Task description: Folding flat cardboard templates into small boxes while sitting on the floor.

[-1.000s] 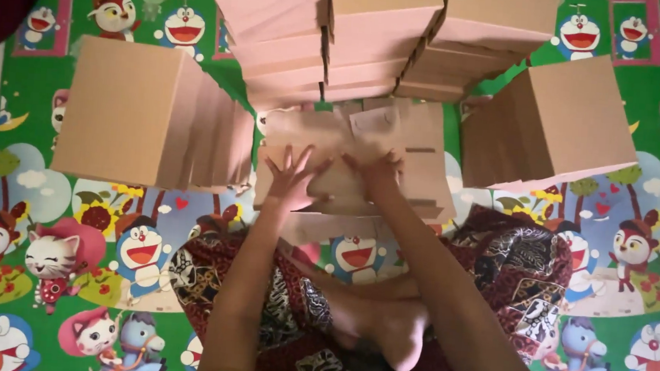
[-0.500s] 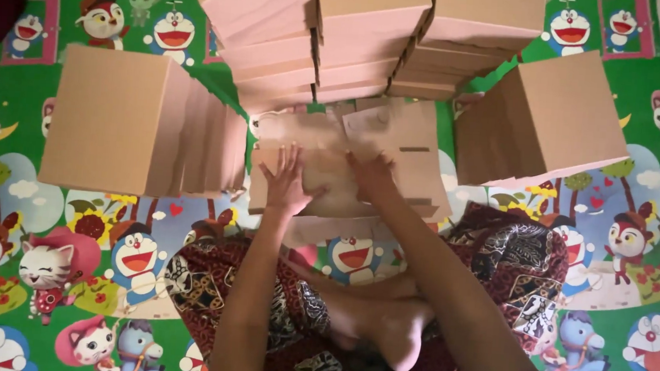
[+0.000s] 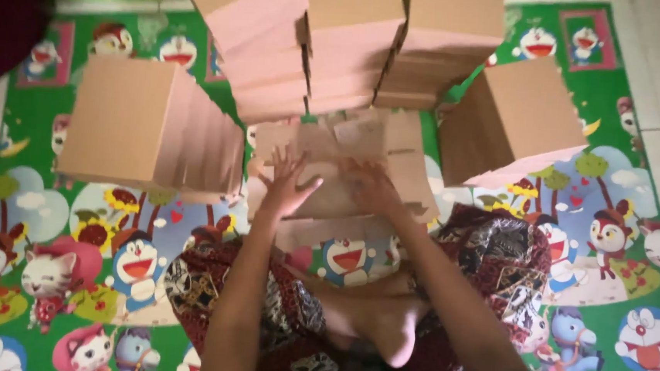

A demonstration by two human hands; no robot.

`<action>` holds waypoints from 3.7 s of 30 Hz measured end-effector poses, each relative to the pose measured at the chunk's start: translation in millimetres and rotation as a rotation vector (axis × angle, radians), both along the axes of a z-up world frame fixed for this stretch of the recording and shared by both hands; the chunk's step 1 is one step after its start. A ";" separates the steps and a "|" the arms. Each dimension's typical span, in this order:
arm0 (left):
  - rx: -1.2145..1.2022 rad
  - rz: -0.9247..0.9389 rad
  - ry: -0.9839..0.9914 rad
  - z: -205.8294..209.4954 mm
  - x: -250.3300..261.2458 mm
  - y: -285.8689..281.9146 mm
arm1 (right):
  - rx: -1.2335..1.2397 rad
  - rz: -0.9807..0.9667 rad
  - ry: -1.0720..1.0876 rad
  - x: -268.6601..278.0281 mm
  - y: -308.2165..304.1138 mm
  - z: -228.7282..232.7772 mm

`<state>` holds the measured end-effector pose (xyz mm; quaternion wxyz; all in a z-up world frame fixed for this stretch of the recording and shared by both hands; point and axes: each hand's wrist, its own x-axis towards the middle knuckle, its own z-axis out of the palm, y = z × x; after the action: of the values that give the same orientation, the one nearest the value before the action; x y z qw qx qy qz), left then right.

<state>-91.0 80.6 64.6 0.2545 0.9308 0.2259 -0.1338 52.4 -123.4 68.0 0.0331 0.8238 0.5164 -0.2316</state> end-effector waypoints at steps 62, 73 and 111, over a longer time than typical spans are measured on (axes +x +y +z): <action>-0.932 0.625 -1.025 110.3 -32.2 -189.4 | 1.203 -0.554 0.006 -92.2 -88.1 147.9; -0.975 0.566 -1.000 95.0 -32.0 -190.3 | 1.185 -0.625 0.102 -93.0 -101.8 156.0; -0.232 -0.331 -0.680 227.3 56.9 -161.7 | 1.519 -1.142 0.761 -56.7 -88.9 129.5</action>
<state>-34.2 -81.1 291.9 0.3933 0.9109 -0.0410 0.1181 -4.2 -212.3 197.5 -0.7791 0.6220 0.0336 -0.0707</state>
